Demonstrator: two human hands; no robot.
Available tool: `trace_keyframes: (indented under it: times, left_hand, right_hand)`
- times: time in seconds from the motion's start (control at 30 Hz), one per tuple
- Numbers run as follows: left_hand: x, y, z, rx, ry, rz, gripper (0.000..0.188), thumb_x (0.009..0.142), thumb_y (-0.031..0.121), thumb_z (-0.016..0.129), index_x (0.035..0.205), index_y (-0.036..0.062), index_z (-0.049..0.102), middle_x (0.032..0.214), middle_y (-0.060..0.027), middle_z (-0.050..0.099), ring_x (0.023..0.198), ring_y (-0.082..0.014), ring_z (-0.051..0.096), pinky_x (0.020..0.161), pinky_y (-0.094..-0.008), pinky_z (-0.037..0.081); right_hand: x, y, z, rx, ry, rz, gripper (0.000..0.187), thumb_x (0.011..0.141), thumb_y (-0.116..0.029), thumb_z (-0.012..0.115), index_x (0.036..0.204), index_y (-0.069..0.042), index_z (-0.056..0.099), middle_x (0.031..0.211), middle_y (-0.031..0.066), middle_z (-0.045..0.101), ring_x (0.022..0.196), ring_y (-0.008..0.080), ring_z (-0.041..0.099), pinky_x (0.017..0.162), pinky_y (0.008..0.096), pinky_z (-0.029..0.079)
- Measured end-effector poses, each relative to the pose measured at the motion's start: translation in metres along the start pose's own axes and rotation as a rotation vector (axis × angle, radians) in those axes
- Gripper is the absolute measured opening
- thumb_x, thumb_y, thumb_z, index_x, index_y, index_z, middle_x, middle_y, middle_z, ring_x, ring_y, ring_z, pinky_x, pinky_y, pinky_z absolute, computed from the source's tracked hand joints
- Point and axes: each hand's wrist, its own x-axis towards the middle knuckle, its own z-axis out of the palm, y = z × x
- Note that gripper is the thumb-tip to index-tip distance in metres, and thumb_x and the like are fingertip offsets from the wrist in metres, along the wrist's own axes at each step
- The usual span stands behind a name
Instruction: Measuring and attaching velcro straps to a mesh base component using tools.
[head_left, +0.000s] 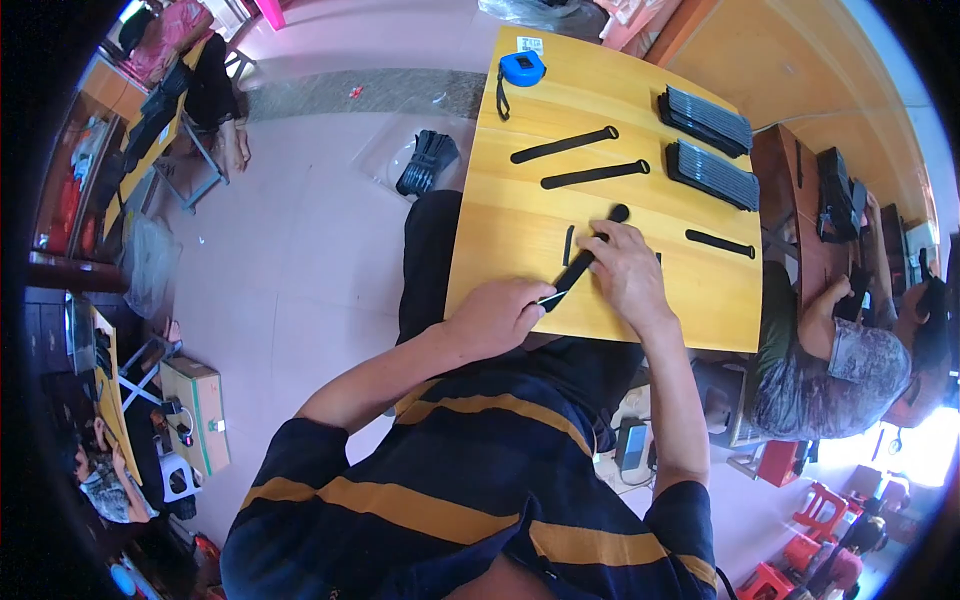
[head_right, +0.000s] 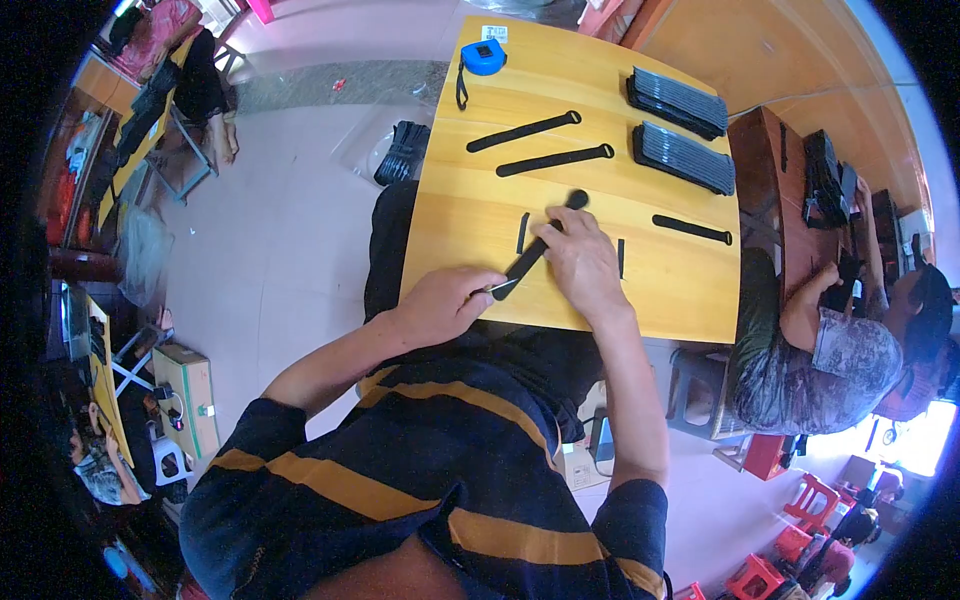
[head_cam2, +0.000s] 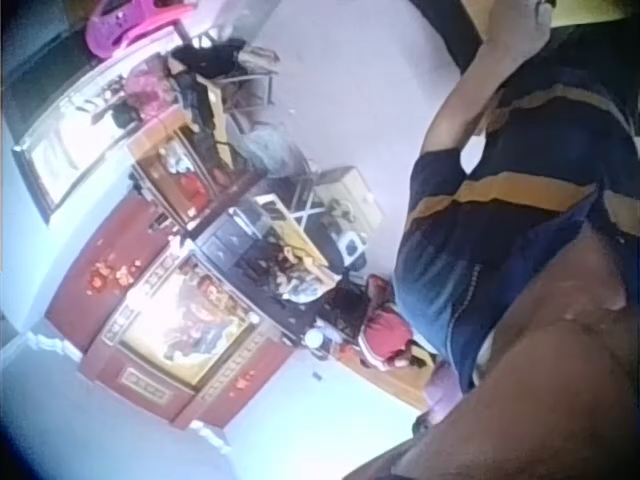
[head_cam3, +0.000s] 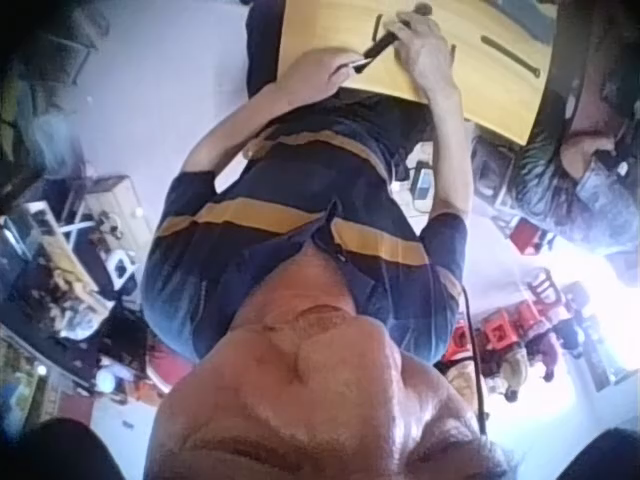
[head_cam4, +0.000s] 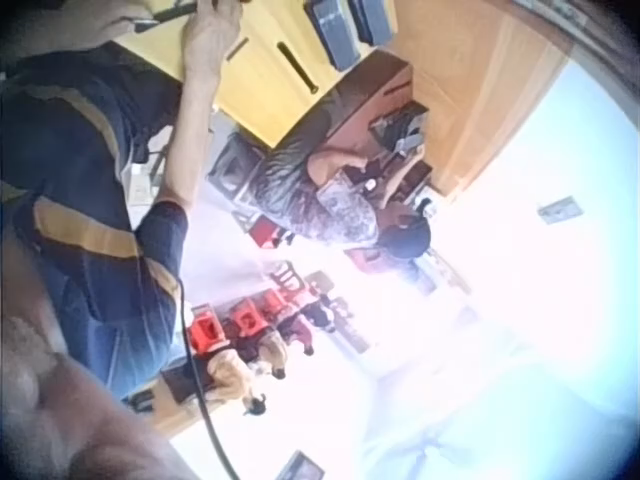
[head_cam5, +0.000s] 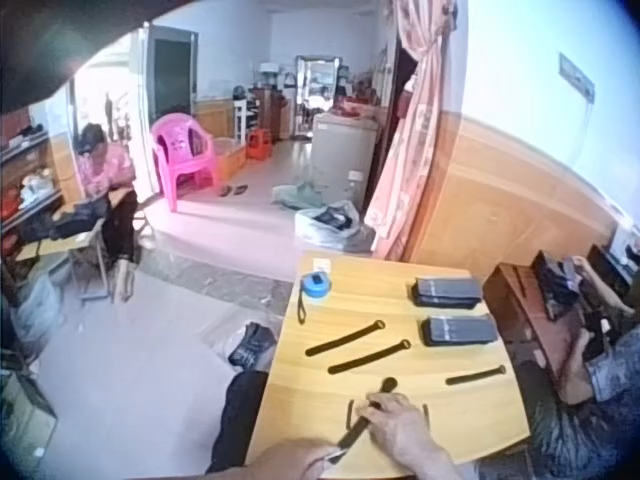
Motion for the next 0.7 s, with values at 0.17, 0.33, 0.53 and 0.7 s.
trace_keyframes:
  times: [0.17,0.33,0.53,0.7]
  left_hand:
    - [-0.006,0.001,-0.010,-0.026,-0.009,-0.067,0.025,0.096,0.014,0.058,0.117,0.0027,0.066,0.103,-0.0202,0.071,0.095,-0.0392,0.069,0.084,-0.0463,0.054]
    - [-0.004,0.007,-0.026,-0.023,-0.011,-0.138,0.021,0.097,0.015,0.058,0.114,0.0036,0.067,0.097,-0.0189,0.071,0.089,-0.0376,0.069,0.079,-0.0452,0.055]
    - [0.000,0.011,-0.017,0.150,0.039,0.071,0.021,0.095,0.014,0.058,0.112,0.0049,0.068,0.094,-0.0164,0.070,0.086,-0.0356,0.070,0.075,-0.0459,0.055]
    - [0.001,0.016,-0.012,0.337,-0.035,0.069,0.022,0.093,0.014,0.060,0.112,0.0086,0.069,0.089,-0.0113,0.069,0.082,-0.0315,0.070,0.071,-0.0451,0.056]
  right_hand:
    - [-0.016,-0.003,-0.013,0.003,0.051,-0.011,0.031,0.074,-0.004,0.078,0.104,-0.007,0.069,0.119,0.0117,0.067,0.116,0.0344,0.061,0.093,0.0453,0.053]
    - [-0.046,-0.009,-0.016,0.148,-0.116,0.121,0.023,0.076,-0.004,0.077,0.094,-0.005,0.062,0.095,0.0146,0.066,0.094,0.0379,0.065,0.083,0.0475,0.053]
    - [-0.061,-0.019,-0.001,0.194,0.090,0.135,0.026,0.078,-0.006,0.078,0.100,-0.005,0.064,0.088,0.0150,0.066,0.089,0.0378,0.065,0.081,0.0474,0.053]
    - [-0.063,-0.026,0.012,0.275,0.201,0.129,0.026,0.077,-0.009,0.080,0.102,-0.006,0.071,0.097,0.0124,0.072,0.095,0.0347,0.068,0.088,0.0455,0.053]
